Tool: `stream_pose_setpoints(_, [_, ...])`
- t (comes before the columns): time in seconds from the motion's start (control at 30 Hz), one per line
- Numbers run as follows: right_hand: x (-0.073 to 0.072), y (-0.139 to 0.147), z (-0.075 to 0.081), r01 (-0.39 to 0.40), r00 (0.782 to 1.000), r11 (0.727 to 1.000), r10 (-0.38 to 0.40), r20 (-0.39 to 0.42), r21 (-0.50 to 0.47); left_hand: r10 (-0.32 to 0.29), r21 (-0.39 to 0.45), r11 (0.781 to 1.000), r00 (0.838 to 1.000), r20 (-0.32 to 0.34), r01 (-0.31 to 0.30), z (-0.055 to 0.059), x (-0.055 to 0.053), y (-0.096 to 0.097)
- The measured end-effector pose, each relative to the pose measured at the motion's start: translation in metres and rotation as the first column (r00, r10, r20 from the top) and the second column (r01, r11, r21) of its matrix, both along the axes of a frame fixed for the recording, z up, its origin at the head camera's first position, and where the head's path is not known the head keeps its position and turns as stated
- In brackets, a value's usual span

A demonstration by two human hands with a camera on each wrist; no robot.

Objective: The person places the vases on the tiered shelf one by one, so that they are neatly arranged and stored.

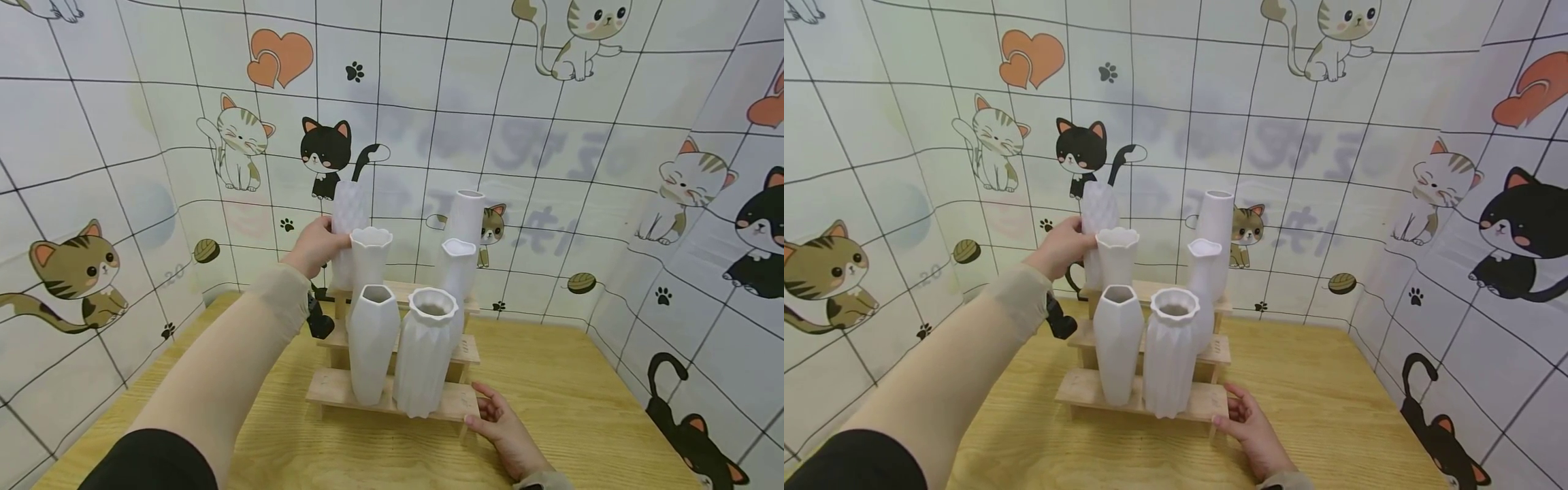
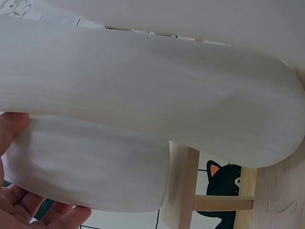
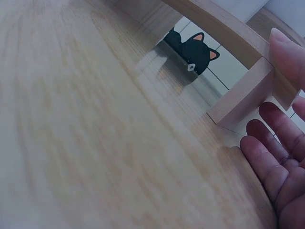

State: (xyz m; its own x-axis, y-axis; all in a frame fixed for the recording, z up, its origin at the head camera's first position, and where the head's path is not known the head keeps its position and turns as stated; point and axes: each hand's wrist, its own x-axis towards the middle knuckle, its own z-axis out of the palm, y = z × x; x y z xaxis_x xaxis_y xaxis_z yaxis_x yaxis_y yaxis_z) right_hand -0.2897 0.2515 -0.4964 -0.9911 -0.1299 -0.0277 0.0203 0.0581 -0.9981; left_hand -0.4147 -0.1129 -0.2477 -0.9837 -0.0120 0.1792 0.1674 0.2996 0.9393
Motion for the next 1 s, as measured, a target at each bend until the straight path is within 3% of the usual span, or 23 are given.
stream_pose_setpoints(1.0, [-0.001,0.001,0.002,-0.023,1.000,1.000,0.023,0.011,-0.009,-0.041,-0.022,0.999,0.999,-0.010,0.041,-0.012,-0.011,0.006])
